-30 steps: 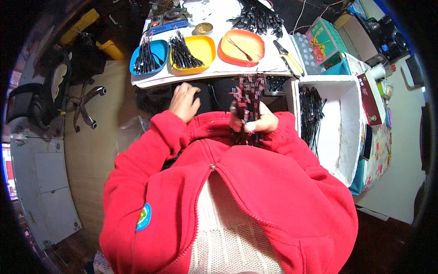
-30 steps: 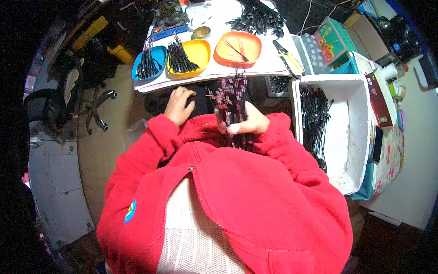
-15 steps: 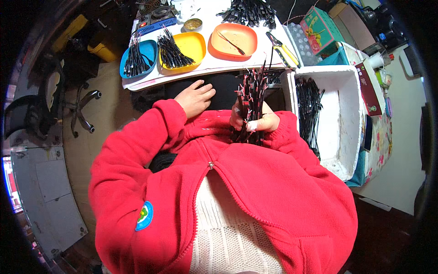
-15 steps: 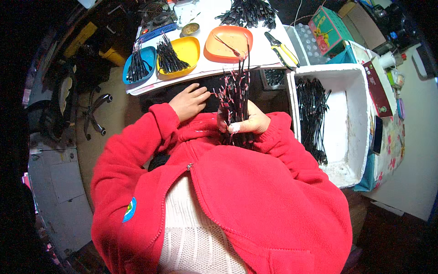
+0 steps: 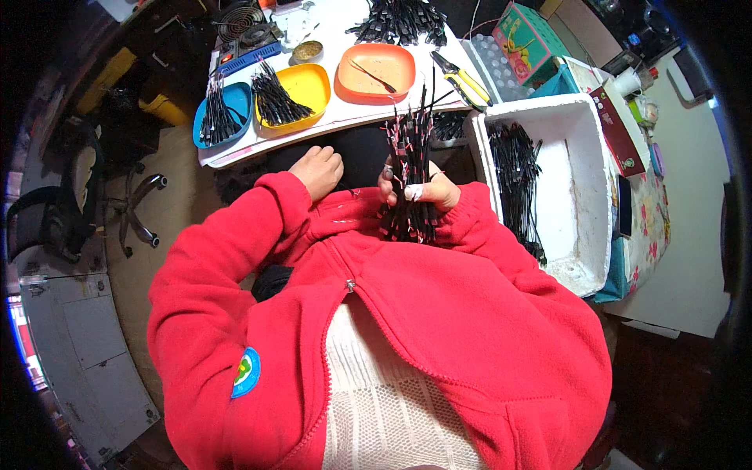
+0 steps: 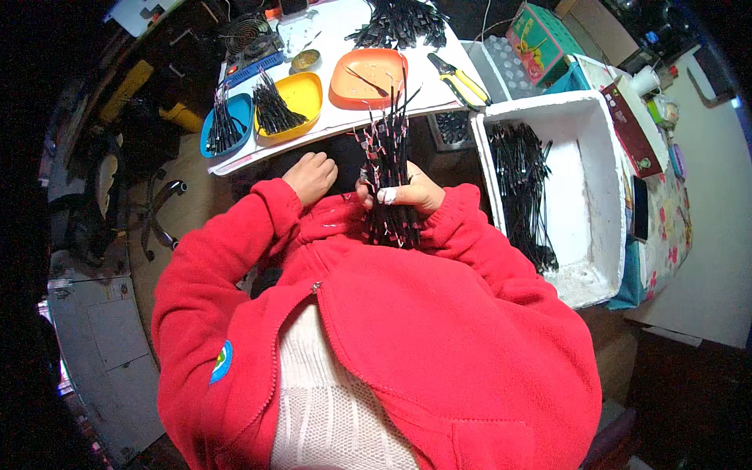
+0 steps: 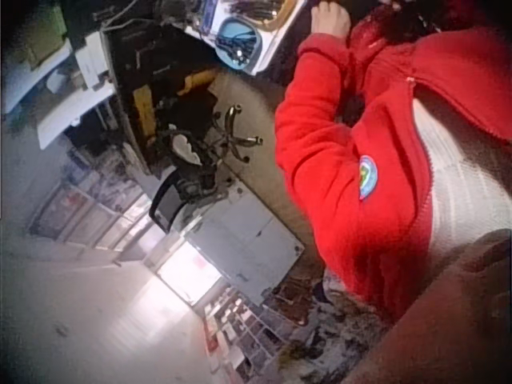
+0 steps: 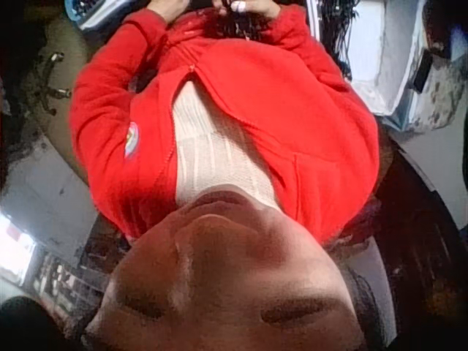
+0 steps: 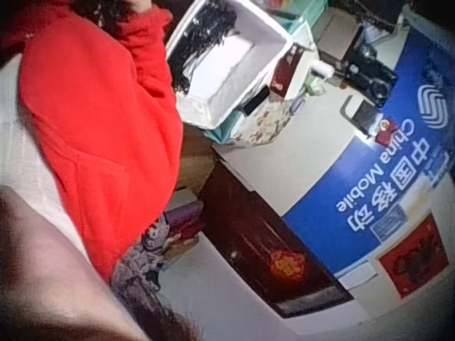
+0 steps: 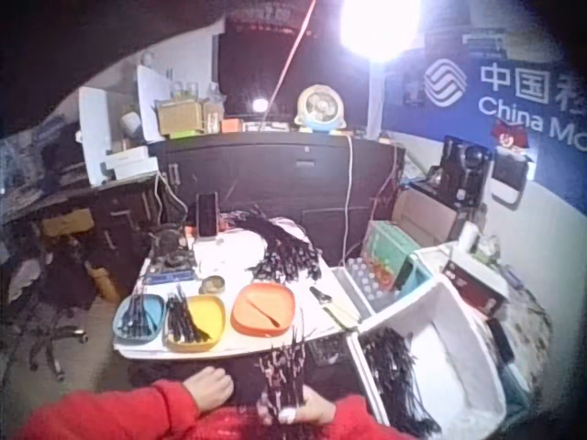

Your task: The person repeatedly picks up small black electronic components, attaches a white connector to each, and places them into colored trays on the table. The person also gathers bundles of black wires from a plastic bag and arranges them on the table.

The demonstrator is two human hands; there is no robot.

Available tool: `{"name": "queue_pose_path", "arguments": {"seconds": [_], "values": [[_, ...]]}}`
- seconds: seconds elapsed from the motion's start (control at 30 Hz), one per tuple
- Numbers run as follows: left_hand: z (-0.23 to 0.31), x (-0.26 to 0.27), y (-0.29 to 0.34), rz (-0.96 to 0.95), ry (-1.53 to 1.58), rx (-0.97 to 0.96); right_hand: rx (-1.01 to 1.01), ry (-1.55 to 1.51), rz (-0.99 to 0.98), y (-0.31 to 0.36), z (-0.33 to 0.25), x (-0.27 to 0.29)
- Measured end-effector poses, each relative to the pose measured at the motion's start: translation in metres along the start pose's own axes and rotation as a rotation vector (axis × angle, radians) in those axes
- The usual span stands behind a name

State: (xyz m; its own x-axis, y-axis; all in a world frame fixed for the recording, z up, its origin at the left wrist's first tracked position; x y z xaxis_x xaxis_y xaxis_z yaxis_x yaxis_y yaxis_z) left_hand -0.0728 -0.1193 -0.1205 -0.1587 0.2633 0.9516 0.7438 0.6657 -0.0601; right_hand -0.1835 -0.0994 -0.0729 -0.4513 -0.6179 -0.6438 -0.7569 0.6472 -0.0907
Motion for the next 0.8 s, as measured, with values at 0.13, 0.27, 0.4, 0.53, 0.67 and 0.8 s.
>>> {"name": "queue_pose_path", "arguments": {"seconds": [0.13, 0.27, 0.4, 0.53, 0.67, 0.8], "values": [[0.002, -0.016, -0.004, -0.158, -0.016, -0.003, 0.021, 0.017, 0.017, 0.000, -0.002, 0.000], [0.002, -0.008, -0.010, -0.139, -0.025, 0.053, 0.016, 0.029, 0.015, 0.003, -0.002, -0.001], [-0.026, 0.037, 0.004, 0.056, 0.069, 0.233, 0.044, 0.015, 0.000, 0.002, -0.005, -0.002], [-0.046, 0.032, 0.039, -0.100, 1.186, 0.608, -0.003, 0.050, 0.107, -0.004, 0.001, 0.005], [0.039, 0.040, 0.025, -0.144, 2.342, 0.473, -0.108, -0.028, 0.292, -0.007, 0.011, 0.015], [0.047, 0.050, 0.012, 0.072, 2.433, 0.347, -0.091, 0.089, 0.387, -0.023, 0.014, 0.017]]}}
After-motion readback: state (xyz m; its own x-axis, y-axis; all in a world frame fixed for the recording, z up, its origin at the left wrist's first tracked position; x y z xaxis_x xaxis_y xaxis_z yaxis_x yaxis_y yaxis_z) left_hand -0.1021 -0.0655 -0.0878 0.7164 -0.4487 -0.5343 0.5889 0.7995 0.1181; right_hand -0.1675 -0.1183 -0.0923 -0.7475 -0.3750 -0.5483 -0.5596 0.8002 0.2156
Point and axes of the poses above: each hand's wrist, its own y-axis away from the middle knuckle, its own x-axis out of the back of the hand, z = x × y, the point moved 10 cm from there along -y, towards the middle knuckle, and after that the axes turned 3 degrees about x, right-handed, at the moved point
